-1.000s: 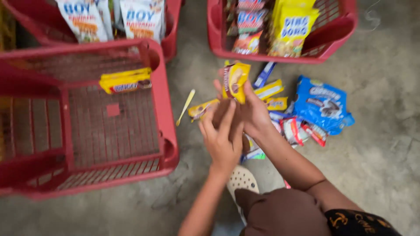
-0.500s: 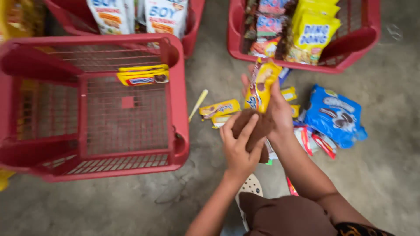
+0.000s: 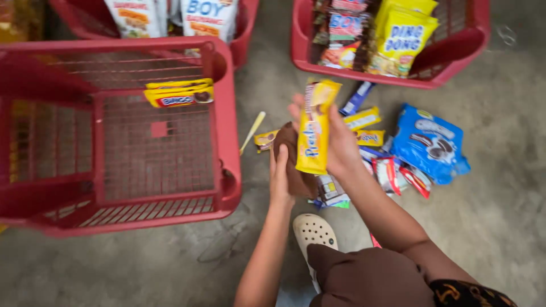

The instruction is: Wiping a shopping basket with a cloth and then sorting and organizing various snack packages from a pile on the floor into the basket.

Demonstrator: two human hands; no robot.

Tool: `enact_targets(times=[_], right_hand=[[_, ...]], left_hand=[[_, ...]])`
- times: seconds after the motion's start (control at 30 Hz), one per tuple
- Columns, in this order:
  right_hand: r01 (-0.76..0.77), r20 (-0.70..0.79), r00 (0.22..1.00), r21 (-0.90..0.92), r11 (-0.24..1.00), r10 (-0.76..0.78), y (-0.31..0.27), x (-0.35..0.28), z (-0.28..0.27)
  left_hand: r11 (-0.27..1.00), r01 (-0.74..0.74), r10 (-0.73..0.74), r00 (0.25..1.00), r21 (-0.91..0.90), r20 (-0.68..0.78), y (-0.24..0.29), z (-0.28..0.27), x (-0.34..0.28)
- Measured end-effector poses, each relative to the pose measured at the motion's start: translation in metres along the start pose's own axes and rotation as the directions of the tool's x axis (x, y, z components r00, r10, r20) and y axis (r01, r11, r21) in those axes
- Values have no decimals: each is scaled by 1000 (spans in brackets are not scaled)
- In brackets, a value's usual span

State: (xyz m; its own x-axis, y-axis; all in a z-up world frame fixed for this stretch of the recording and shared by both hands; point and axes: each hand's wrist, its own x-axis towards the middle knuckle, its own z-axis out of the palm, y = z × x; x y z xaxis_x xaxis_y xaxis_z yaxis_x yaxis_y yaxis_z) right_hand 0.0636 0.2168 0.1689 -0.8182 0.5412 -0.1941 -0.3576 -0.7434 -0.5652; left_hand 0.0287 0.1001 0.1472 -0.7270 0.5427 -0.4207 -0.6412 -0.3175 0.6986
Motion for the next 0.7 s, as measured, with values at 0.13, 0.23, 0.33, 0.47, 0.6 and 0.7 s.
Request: enact_targets(times=[0.13,0.23,0.33,0.47,0.6,0.7], right_hand=[[157,-57,955,-731,664,-289,21,8,-36],[325,209,887,-916,235,-411,16,11,-28],[338,270,930,-894,295,-249,18,6,-25],[28,165,985,-409,912,44,37,-11,-20],[-233,-105,966,45,971,236,44,-22,-5],[-227,-453,859,85,970,240,39,-20,-2]], left_hand=[[904,265,-277,961,-336,12,-43,-21,17],[928,215,-228,974,-305,-5,-41,-24,13],[991,-96,93,995,90,41,-14,-4,-5],[598,-636,598,759,488,257,-11,-9,7],[372,-665,754,624,647,207,5,-17,33],[331,-653,754,617,681,226,-1,-21,36]])
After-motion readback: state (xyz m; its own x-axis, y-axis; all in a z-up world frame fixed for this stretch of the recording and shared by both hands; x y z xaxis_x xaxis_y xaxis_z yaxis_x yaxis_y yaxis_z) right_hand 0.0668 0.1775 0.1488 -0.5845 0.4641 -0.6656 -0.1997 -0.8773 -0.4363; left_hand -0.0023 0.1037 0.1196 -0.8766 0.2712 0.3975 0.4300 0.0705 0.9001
